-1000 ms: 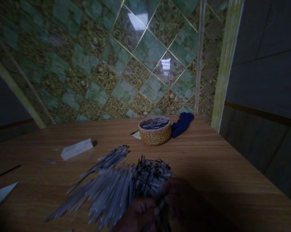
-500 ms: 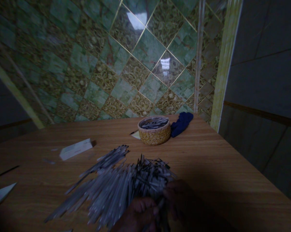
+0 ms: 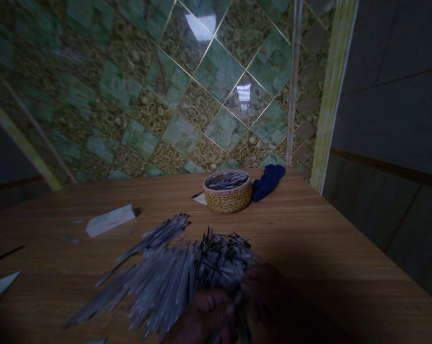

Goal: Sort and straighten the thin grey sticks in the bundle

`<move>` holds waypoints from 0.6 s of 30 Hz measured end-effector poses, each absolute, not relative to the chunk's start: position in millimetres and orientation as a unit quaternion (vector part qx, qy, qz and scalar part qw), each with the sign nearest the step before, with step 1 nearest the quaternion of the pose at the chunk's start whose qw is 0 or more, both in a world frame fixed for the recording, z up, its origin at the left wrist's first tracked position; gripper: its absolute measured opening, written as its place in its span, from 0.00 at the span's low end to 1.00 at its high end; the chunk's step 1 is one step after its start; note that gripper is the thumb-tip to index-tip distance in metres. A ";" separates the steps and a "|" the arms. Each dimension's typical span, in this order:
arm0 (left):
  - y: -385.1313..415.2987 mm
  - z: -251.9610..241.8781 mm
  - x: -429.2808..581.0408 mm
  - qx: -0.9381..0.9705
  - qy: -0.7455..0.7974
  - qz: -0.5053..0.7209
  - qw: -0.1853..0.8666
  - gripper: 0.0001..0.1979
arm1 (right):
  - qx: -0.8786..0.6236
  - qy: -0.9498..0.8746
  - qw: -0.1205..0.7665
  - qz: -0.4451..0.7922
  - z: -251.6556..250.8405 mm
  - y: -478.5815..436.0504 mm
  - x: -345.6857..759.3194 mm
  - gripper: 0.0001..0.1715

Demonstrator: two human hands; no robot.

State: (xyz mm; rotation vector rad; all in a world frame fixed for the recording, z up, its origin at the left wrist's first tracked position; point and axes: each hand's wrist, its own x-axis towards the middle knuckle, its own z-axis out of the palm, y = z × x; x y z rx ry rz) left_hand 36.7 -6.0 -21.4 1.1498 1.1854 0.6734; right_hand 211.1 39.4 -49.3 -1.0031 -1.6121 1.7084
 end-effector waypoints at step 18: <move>-0.2 -25.4 35.1 0.442 0.467 0.309 0.701 0.23 | -0.242 -0.545 0.338 0.728 -42.2 63.7 226.9 0.14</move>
